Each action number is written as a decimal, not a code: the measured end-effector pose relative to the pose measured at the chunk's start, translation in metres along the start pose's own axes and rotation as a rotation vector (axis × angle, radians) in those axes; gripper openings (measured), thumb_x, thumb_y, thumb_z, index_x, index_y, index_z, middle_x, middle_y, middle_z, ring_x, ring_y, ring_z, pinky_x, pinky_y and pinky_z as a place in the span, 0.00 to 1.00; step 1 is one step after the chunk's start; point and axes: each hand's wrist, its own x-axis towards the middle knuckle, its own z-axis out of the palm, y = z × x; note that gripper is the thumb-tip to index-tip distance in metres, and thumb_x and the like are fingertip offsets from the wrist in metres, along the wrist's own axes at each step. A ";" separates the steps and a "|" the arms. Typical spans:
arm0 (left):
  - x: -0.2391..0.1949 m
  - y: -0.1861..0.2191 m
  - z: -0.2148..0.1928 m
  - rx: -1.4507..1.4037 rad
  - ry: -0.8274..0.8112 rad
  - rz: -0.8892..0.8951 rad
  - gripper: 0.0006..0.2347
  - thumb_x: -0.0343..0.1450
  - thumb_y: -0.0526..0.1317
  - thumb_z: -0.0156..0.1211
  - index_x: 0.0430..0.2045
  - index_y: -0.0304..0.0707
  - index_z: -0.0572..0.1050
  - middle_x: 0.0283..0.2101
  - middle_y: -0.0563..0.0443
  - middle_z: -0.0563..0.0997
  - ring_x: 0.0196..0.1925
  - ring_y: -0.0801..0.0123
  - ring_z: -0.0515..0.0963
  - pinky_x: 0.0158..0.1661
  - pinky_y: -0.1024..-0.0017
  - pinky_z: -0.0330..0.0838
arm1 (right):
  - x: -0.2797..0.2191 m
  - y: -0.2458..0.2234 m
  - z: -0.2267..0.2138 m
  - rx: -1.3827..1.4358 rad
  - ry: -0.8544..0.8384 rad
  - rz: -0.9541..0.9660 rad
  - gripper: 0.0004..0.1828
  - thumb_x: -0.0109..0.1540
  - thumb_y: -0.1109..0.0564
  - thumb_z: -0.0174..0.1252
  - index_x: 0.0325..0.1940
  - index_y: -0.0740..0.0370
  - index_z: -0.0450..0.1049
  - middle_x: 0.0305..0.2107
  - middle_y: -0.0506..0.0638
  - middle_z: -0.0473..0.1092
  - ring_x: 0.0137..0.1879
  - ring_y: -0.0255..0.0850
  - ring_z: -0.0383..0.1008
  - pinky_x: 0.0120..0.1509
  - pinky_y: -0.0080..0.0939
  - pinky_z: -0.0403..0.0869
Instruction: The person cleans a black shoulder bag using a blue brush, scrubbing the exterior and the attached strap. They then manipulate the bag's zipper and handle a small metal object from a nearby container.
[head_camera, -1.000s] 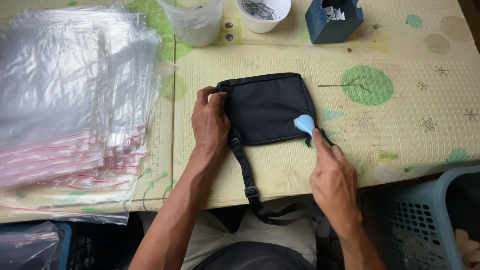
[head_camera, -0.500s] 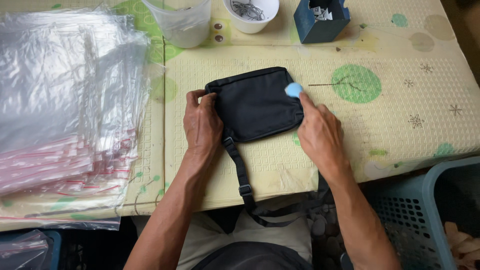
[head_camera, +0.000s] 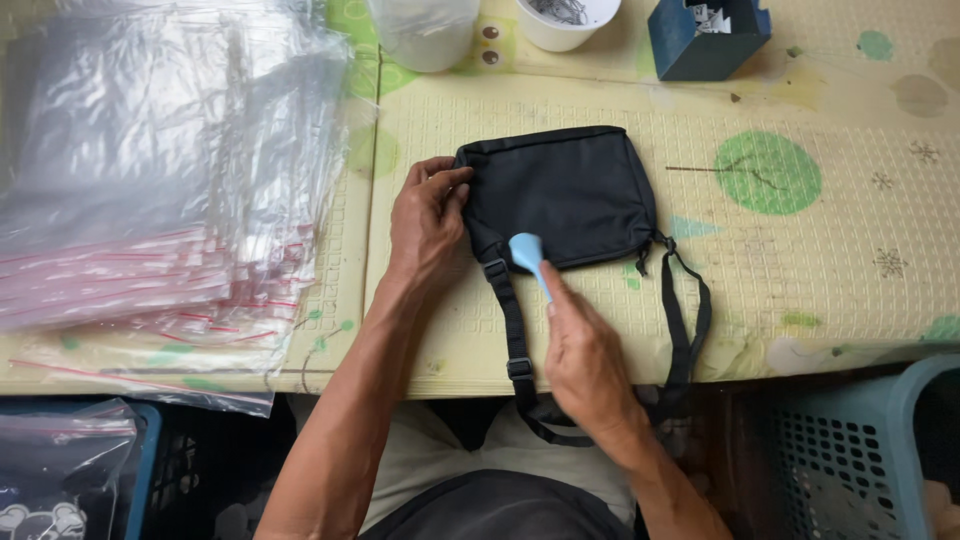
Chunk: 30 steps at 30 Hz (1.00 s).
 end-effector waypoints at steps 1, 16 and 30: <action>-0.001 -0.001 0.000 0.006 0.009 -0.004 0.08 0.73 0.34 0.59 0.43 0.39 0.82 0.48 0.40 0.77 0.50 0.33 0.80 0.48 0.46 0.77 | 0.002 -0.001 0.006 0.003 -0.007 -0.008 0.26 0.70 0.65 0.38 0.74 0.69 0.61 0.49 0.76 0.72 0.47 0.65 0.78 0.48 0.61 0.79; 0.000 0.014 -0.006 -0.080 -0.073 -0.270 0.20 0.72 0.31 0.55 0.57 0.46 0.57 0.54 0.40 0.81 0.49 0.46 0.84 0.51 0.49 0.75 | 0.111 0.008 0.026 0.089 -0.028 -0.116 0.25 0.70 0.62 0.41 0.73 0.66 0.62 0.59 0.75 0.67 0.64 0.72 0.67 0.65 0.67 0.70; -0.010 0.030 0.003 0.043 -0.022 -0.113 0.16 0.68 0.51 0.61 0.38 0.38 0.81 0.52 0.45 0.77 0.31 0.63 0.83 0.38 0.69 0.78 | -0.008 0.003 0.004 -0.003 0.018 -0.181 0.27 0.69 0.64 0.47 0.74 0.63 0.59 0.56 0.62 0.74 0.57 0.52 0.78 0.64 0.43 0.77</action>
